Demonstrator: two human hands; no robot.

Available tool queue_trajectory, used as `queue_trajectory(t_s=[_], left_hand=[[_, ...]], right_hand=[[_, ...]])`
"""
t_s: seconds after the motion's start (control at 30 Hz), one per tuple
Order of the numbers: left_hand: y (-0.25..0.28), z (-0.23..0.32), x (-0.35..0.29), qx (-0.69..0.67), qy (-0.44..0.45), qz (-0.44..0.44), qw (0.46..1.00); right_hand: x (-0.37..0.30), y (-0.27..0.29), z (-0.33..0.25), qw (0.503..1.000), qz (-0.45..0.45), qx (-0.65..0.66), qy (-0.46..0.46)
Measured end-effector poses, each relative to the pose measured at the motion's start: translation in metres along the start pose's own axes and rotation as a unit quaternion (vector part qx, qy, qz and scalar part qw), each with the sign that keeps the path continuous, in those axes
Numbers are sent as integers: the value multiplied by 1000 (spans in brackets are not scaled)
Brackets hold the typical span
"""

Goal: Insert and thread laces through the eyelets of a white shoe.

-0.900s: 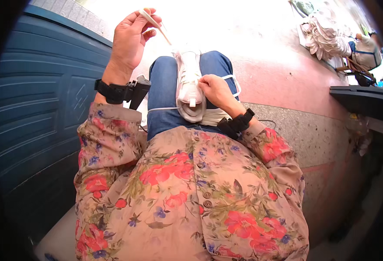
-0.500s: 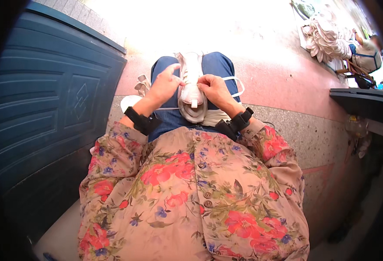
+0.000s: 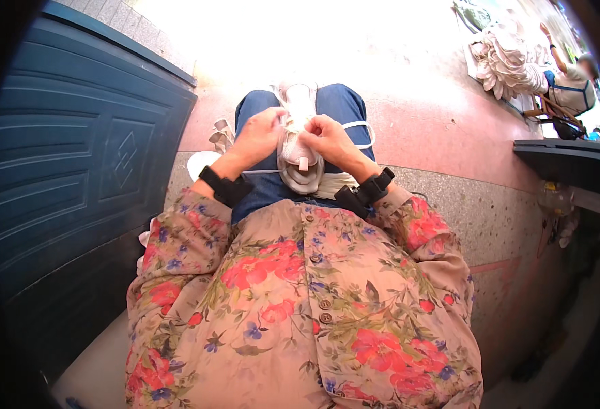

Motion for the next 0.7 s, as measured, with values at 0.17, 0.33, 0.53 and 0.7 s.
queue_trajectory(t_s=[0.17, 0.33, 0.53, 0.7], left_hand=[[77, -59, -35, 280, -9, -39, 959], [174, -120, -107, -297, 284, 415, 812], [218, -144, -150, -485, 215, 581, 617], [210, -134, -139, -487, 243, 490, 681]], right_hand=[[-11, 22, 11, 948, -25, 305, -85], [-19, 33, -9, 946, -51, 311, -75], [1, 12, 0, 993, 23, 85, -74], [-12, 13, -26, 955, 67, -251, 141]])
Point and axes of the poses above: each hand's wrist, its own x-axis towards the middle knuckle, its own y-axis out of the back of the hand, z = x × y, the point moved 6 cm from there along x, towards the middle knuckle, and after that the axes turned 9 degrees about -y, right-handed, at the moved point
